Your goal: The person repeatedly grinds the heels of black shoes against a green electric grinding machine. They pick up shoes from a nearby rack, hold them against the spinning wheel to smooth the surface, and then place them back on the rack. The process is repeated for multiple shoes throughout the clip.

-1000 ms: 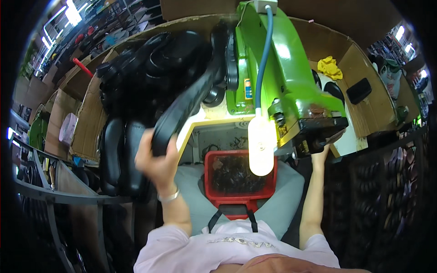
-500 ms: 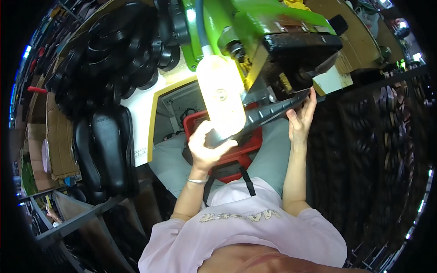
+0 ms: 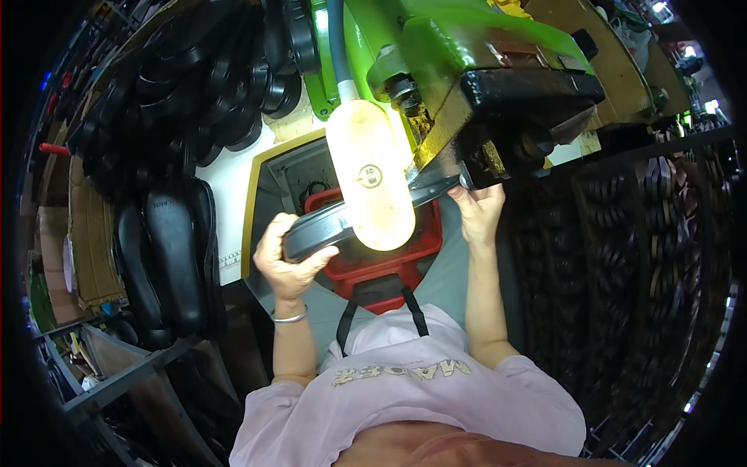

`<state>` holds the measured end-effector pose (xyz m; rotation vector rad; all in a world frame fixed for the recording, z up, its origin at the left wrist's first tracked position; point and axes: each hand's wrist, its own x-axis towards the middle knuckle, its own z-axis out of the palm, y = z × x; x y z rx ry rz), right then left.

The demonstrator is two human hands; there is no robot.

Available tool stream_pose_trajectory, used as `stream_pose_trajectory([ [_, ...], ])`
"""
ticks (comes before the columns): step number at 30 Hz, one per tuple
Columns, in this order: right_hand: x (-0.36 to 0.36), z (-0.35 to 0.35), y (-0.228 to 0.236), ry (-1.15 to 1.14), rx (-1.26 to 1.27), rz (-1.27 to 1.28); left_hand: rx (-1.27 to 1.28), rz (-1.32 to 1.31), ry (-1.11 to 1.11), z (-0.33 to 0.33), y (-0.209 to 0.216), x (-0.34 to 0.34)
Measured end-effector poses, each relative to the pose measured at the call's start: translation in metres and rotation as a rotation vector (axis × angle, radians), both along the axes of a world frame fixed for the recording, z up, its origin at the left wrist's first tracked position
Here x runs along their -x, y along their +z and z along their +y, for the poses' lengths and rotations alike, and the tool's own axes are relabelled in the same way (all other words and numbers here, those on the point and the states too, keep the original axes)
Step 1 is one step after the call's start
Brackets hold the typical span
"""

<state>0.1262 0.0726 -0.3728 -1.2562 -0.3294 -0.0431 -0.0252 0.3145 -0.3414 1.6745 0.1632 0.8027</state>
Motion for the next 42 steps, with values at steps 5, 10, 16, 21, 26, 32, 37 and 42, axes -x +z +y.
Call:
stream_pose_trajectory([
  [5,0.016,0.025,-0.003,0.037,-0.057,0.023,0.116,0.009,0.020,0.028,-0.024,0.026],
  [10,0.027,0.040,-0.002,-0.053,0.032,-0.068,0.205,0.029,0.010,0.044,-0.056,0.042],
  [16,0.030,0.046,0.014,-0.242,0.379,-0.450,0.027,0.355,-0.132,0.047,-0.091,0.026],
  [21,0.025,0.040,0.022,-0.256,0.454,-0.647,-0.415,0.221,-0.246,-0.019,-0.042,-0.048],
  [26,0.013,0.029,-0.001,-0.161,0.345,-0.511,-0.334,0.125,-0.104,-0.072,-0.047,-0.072],
  [32,0.006,0.002,-0.113,0.269,-0.062,0.294,0.152,0.116,-0.071,-0.102,-0.051,-0.066],
  [37,0.029,-0.014,-0.158,0.397,-0.553,0.686,0.495,0.021,-0.037,-0.122,-0.054,-0.062],
  [42,0.015,-0.038,-0.128,-0.010,-0.433,0.436,0.384,-0.014,-0.025,-0.112,-0.061,-0.061],
])
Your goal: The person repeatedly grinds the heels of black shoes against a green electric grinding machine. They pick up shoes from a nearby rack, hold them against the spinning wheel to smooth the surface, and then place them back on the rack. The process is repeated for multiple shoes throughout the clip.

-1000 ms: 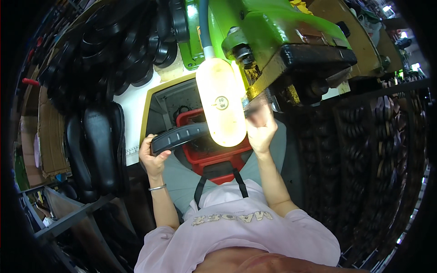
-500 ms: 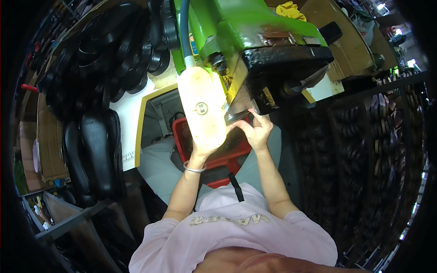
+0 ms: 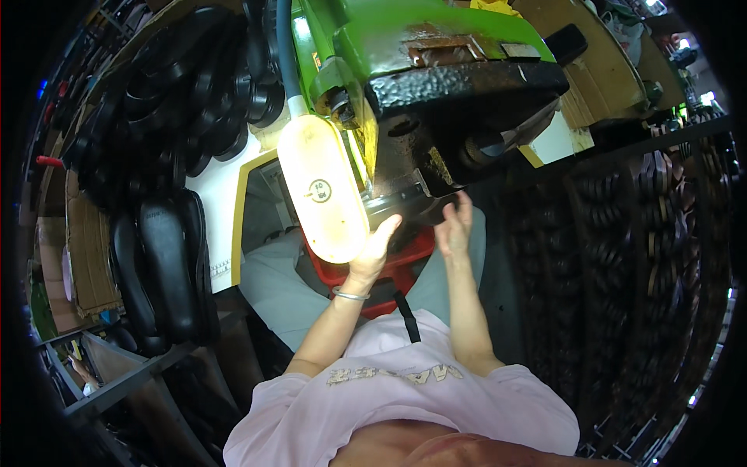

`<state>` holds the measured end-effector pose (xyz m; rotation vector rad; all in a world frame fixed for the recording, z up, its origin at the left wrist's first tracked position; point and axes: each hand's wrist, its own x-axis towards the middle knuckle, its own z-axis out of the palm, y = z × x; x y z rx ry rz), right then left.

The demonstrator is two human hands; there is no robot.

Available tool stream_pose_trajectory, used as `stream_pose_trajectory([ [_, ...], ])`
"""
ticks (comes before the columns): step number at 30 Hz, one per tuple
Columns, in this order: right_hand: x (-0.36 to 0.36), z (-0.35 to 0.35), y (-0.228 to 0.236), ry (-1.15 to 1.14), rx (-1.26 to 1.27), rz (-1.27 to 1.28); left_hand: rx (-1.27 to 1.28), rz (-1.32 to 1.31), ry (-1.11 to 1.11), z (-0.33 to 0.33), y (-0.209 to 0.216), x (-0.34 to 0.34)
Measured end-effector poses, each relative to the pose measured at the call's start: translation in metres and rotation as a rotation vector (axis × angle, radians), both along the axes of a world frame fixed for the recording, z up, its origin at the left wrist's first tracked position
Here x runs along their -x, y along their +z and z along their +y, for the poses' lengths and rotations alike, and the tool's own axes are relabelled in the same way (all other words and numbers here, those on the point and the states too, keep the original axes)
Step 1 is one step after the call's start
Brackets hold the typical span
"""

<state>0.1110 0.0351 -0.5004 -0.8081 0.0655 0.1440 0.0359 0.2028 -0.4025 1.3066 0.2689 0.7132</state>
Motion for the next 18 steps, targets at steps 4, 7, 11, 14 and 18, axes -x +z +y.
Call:
stream_pose_trajectory([
  [4,-0.021,-0.032,0.052,-0.252,0.342,-0.230,-0.474,0.048,0.054,0.029,0.004,0.002],
  [7,-0.026,-0.037,0.089,-0.283,0.499,-0.339,-0.272,-0.053,-0.109,0.047,0.016,0.005],
  [11,-0.025,-0.031,0.121,-0.252,0.634,-0.447,-0.375,0.044,-0.210,0.078,0.025,0.016],
  [14,-0.022,-0.022,0.135,-0.209,0.668,-0.550,-0.506,0.060,-0.127,0.086,0.066,0.026],
  [18,-0.014,-0.003,0.150,-0.136,0.628,-0.655,-0.332,0.063,-0.087,0.095,0.074,0.042],
])
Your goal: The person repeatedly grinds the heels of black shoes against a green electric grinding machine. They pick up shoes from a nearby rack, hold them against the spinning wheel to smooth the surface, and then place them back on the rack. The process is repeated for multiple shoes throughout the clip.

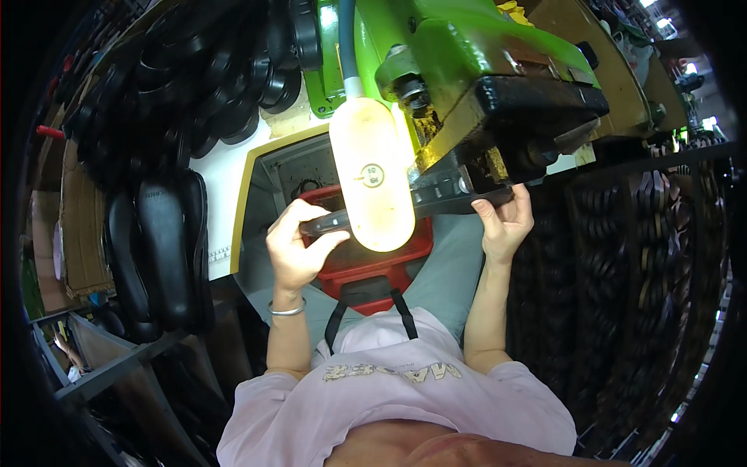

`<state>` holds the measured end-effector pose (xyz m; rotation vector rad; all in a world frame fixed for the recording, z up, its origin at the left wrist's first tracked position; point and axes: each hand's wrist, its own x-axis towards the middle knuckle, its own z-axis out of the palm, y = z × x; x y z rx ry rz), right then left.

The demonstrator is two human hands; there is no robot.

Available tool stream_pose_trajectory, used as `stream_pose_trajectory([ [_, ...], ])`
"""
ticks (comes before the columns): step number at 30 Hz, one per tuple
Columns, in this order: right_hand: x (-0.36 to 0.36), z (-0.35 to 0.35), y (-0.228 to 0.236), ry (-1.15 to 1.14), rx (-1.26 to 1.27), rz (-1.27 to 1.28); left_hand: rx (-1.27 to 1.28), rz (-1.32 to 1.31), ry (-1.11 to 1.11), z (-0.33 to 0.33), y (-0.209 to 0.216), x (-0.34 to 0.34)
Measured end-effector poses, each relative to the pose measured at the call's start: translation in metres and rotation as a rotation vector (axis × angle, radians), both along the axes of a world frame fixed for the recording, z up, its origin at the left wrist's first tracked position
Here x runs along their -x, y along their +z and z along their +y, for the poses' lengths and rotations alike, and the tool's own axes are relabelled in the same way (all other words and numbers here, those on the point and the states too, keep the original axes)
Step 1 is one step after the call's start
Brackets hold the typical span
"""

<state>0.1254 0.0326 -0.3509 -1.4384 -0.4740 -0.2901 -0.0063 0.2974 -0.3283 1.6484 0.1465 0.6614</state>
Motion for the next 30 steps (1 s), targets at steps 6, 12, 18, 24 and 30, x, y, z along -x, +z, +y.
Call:
stream_pose_trajectory([
  [6,0.016,0.027,-0.006,0.082,0.007,0.011,0.206,-0.065,0.001,0.028,-0.042,0.037],
  [12,0.032,0.068,0.001,0.022,0.036,-0.098,0.316,-0.082,-0.028,0.046,-0.092,0.062],
  [18,0.030,0.080,-0.002,-0.069,0.159,-0.235,-0.357,0.292,-0.079,0.033,-0.114,0.026],
  [24,0.022,0.070,-0.020,-0.006,0.170,-0.245,-0.280,-0.037,-0.032,-0.049,-0.066,-0.037],
  [30,-0.002,0.052,-0.110,0.270,-0.070,0.329,0.070,-0.018,0.038,-0.082,-0.096,-0.049],
])
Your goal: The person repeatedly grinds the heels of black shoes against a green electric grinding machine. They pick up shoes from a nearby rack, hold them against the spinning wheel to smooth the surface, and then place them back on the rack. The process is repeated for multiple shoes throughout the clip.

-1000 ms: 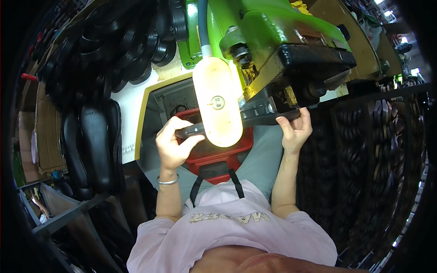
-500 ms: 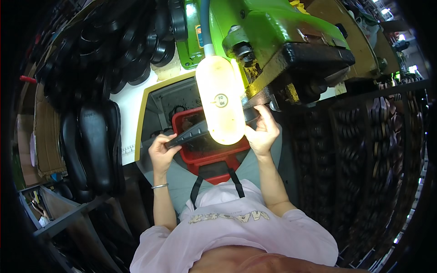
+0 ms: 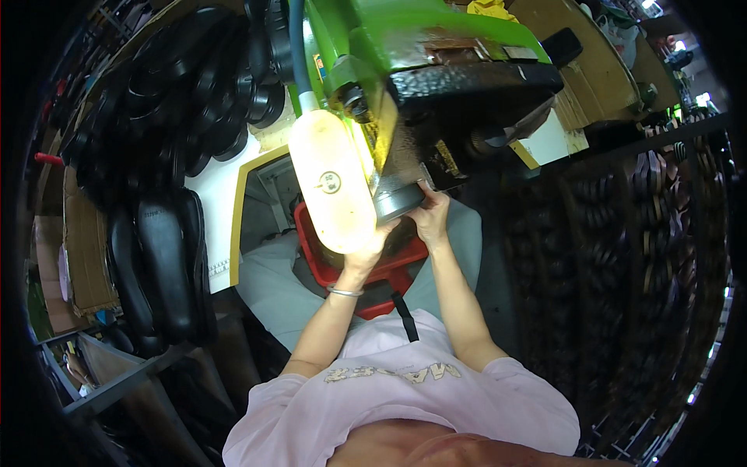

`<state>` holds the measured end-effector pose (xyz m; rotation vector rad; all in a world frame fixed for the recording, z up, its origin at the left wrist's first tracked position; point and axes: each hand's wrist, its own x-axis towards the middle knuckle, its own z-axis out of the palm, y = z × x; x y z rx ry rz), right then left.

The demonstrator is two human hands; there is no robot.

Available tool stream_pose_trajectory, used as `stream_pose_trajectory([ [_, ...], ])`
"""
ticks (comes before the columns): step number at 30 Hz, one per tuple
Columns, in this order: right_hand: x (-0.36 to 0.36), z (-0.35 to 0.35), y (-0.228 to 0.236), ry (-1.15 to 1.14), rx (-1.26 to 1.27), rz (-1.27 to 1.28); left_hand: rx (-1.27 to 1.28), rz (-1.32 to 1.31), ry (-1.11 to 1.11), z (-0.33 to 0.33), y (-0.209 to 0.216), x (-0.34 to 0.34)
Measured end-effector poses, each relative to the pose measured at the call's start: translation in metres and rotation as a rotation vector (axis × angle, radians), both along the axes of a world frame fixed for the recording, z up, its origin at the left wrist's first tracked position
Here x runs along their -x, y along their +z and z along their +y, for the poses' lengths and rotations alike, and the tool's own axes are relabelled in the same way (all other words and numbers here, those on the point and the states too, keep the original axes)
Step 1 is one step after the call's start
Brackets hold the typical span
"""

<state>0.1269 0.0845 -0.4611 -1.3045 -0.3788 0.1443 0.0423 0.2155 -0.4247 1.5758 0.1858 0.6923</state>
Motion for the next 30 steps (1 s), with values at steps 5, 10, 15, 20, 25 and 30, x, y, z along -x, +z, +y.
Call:
stream_pose_trajectory([
  [5,-0.005,-0.046,-0.075,-0.085,-0.408,0.384,0.564,-0.087,-0.085,-0.023,0.022,-0.002],
  [10,-0.017,-0.088,0.007,-0.432,-0.115,0.067,0.408,-0.020,-0.105,-0.009,0.033,0.006],
  [15,-0.015,-0.113,0.121,-0.543,0.181,-0.301,0.228,-0.063,-0.151,0.019,0.024,0.014],
  [20,-0.013,-0.091,0.156,-0.435,0.225,-0.376,0.366,-0.112,-0.150,0.036,0.032,0.026],
  [25,-0.011,-0.060,0.158,-0.303,0.160,-0.351,0.374,-0.124,-0.084,0.055,0.051,0.046],
  [30,0.004,-0.012,0.150,-0.174,0.108,-0.347,0.371,-0.177,-0.017,0.097,0.030,0.081],
])
